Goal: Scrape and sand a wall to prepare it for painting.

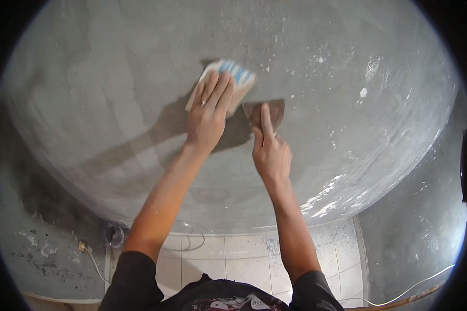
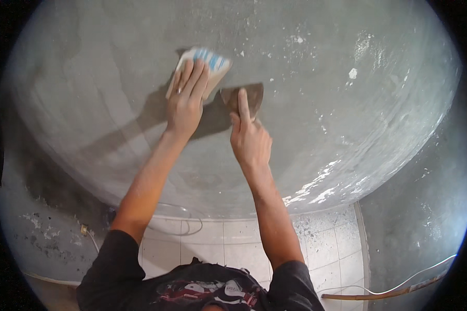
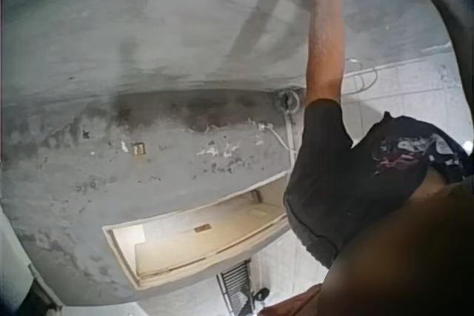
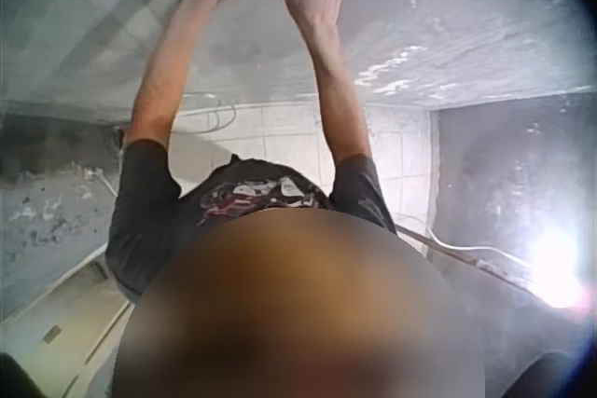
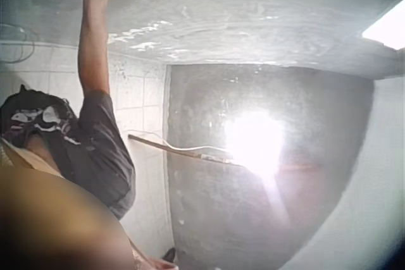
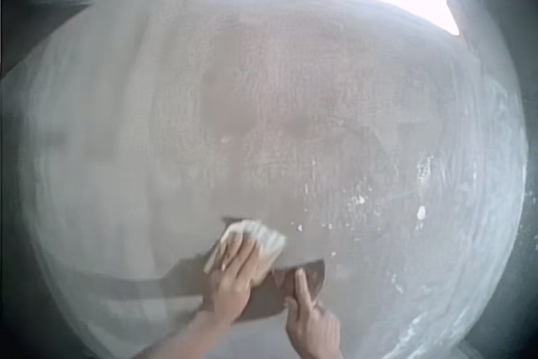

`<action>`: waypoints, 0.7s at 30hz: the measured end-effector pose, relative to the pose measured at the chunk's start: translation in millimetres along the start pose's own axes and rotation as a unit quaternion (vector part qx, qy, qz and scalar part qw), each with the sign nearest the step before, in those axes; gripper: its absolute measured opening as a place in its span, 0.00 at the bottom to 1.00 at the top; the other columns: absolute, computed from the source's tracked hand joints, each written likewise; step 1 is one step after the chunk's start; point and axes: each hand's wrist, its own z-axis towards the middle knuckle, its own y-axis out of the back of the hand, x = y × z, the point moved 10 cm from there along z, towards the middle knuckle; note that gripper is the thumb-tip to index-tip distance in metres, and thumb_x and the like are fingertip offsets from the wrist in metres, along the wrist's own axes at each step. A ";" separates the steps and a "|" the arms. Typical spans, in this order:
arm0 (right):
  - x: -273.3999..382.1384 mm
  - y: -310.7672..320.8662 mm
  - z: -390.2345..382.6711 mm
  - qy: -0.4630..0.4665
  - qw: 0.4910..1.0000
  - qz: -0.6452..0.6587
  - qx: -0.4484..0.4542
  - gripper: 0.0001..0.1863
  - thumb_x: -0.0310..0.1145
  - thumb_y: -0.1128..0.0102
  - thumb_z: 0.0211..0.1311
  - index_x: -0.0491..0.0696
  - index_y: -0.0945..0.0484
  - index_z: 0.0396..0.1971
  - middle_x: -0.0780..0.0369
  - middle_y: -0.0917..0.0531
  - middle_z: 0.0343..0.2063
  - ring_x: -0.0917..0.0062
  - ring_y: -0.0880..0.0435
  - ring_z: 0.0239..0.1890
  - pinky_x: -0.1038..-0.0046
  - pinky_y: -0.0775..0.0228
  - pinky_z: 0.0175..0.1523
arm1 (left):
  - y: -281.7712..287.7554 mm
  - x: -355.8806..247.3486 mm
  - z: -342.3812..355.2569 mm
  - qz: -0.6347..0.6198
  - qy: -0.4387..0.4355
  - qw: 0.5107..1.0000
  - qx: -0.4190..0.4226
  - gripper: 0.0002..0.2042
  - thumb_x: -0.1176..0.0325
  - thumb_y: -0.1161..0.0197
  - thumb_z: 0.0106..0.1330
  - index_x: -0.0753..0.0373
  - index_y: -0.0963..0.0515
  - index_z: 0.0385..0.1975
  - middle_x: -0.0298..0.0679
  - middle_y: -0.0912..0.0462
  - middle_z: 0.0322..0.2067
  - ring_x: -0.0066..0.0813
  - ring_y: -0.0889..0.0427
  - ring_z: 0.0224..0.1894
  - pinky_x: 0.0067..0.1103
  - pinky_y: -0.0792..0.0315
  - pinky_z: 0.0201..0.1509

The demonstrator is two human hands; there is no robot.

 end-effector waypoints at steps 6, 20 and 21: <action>71.7 64.0 102.5 0.064 0.992 -0.002 -0.107 0.27 0.40 0.50 0.72 0.61 0.37 0.70 0.47 0.17 0.23 0.47 0.18 0.25 0.52 0.26 0.28 | 18.9 28.6 110.4 0.075 -0.007 0.994 -0.080 0.21 0.77 0.44 0.63 0.62 0.24 0.58 0.38 0.25 0.63 0.41 0.32 0.70 0.37 0.36 0.71; 37.7 -15.6 -7.6 0.011 0.999 0.025 -0.018 0.30 0.38 0.50 0.72 0.63 0.42 0.73 0.45 0.15 0.32 0.51 0.16 0.24 0.54 0.27 0.25 | 23.7 46.8 -6.4 -0.005 0.023 1.000 -0.010 0.23 0.77 0.44 0.64 0.62 0.25 0.61 0.39 0.29 0.66 0.40 0.35 0.71 0.38 0.36 0.72; 45.4 -9.5 6.4 0.011 0.999 0.038 -0.025 0.31 0.38 0.50 0.72 0.63 0.42 0.73 0.45 0.15 0.32 0.50 0.16 0.24 0.54 0.26 0.26 | 22.5 48.6 -0.6 0.005 0.014 1.000 -0.011 0.23 0.77 0.44 0.64 0.63 0.25 0.61 0.40 0.29 0.66 0.40 0.35 0.71 0.38 0.36 0.72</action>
